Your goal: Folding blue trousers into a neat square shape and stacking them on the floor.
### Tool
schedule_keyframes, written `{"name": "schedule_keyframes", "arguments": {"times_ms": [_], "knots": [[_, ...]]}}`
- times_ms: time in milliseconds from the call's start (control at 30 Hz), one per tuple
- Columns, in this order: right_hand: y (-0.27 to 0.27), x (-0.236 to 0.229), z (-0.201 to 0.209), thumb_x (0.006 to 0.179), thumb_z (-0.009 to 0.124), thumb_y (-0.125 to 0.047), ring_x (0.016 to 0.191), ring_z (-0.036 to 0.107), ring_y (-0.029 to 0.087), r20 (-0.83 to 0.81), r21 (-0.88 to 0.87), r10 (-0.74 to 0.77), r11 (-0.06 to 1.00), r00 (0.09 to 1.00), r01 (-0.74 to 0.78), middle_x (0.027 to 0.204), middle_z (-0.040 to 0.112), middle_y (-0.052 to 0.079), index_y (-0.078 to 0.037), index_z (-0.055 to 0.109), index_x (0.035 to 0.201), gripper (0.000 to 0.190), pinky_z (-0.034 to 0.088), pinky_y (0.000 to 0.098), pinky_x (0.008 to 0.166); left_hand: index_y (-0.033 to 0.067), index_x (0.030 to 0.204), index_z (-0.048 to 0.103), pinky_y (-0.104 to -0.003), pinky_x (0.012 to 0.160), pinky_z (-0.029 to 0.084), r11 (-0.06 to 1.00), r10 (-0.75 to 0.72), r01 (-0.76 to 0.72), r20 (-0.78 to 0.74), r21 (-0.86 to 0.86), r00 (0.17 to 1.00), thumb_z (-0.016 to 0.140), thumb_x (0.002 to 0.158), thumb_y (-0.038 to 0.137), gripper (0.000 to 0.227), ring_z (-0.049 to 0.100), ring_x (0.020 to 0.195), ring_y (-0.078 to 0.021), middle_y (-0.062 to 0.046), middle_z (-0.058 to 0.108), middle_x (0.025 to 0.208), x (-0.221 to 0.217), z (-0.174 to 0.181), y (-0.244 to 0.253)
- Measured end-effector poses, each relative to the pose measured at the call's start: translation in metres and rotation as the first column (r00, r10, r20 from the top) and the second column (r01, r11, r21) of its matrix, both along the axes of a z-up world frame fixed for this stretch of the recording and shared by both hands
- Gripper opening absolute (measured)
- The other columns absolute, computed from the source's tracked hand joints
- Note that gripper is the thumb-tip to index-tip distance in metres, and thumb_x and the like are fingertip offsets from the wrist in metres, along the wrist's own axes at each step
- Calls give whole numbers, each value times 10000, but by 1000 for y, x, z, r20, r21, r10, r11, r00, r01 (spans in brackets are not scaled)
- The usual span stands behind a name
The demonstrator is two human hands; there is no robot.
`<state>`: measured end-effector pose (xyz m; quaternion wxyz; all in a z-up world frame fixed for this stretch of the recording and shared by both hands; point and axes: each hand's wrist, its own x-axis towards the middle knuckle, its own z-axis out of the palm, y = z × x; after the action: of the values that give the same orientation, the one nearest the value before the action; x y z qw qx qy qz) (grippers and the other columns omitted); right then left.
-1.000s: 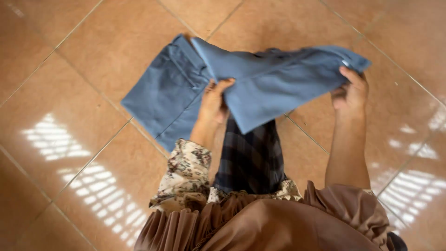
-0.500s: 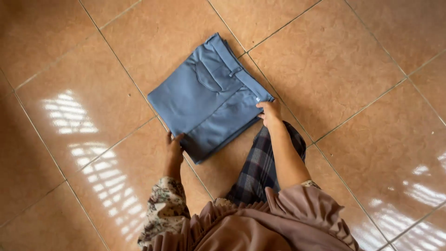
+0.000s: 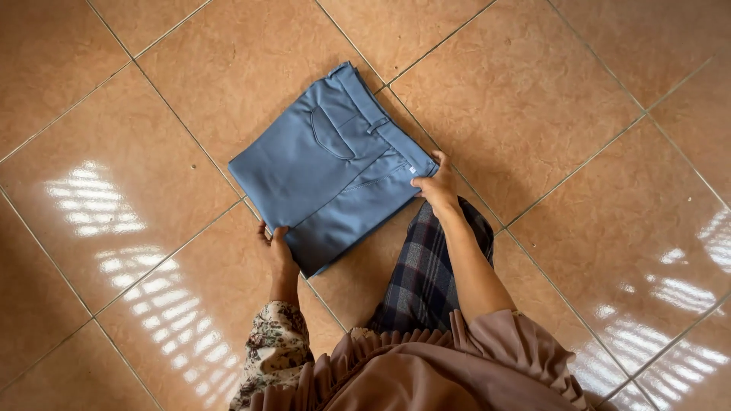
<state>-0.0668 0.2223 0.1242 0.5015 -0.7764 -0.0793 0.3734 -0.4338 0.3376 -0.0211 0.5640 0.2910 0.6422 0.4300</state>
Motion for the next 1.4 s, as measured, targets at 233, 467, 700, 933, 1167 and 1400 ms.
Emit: {"name": "schedule_keyframes", "arguments": {"times_ms": [233, 467, 700, 933, 1167, 1400], "knots": [[-1, 22, -44, 747, 867, -293, 1311, 533, 422, 368, -475, 441, 846, 819, -242, 1409, 530, 179, -271, 508, 1482, 819, 466, 543, 1073, 140, 1514, 405, -317, 834, 582, 965, -212, 263, -610, -7, 763, 729, 780, 185, 804, 722, 1020, -221, -153, 715, 1131, 21, 58, -2], [2, 0, -35, 985, 600, -526, 1430, 371, 406, 770, -452, 519, 854, 371, -257, 1519, 438, 159, -265, 474, 1526, 614, 360, 628, 1074, 183, 1563, 361, -675, 1194, 139, 865, -83, 466, -865, 184, 495, 630, 933, 215, 686, 212, 1520, -433, -220, 306, 1624, 89, 111, 11], [-32, 22, -27, 1062, 410, -604, 1517, 257, 380, 704, -539, 557, 823, 441, -179, 1609, 362, 159, -248, 383, 1581, 630, 199, 631, 1170, 239, 1518, 422, -632, 1206, 118, 663, -189, 725, -895, 186, 403, 634, 922, 251, 632, 244, 1531, -391, -157, 391, 1603, 226, 106, -2], [-79, 55, -51, 1052, 389, -644, 1496, 278, 396, 715, -530, 481, 846, 508, -56, 1590, 376, 169, -251, 383, 1586, 664, 157, 641, 1153, 256, 1507, 397, -656, 1205, 118, 509, -291, 844, -888, 171, 355, 619, 918, 303, 631, 240, 1532, -406, -140, 382, 1604, 301, 88, -42], [-157, 91, -54, 1032, 393, -683, 1482, 339, 396, 744, -496, 349, 860, 570, 122, 1559, 446, 174, -262, 407, 1575, 687, 163, 670, 1144, 277, 1495, 397, -659, 1204, 127, 324, -327, 934, -909, 151, 260, 603, 929, 331, 604, 243, 1530, -400, -120, 376, 1594, 373, 84, -90], [-294, 105, -65, 1004, 494, -650, 1404, 449, 387, 778, -515, 205, 749, 594, 416, 1457, 534, 163, -238, 494, 1507, 650, 275, 670, 1100, 244, 1464, 402, -664, 1193, 101, -23, -440, 994, -894, 108, 87, 574, 961, 302, 535, 232, 1523, -416, -133, 357, 1573, 437, 76, -210]]}}
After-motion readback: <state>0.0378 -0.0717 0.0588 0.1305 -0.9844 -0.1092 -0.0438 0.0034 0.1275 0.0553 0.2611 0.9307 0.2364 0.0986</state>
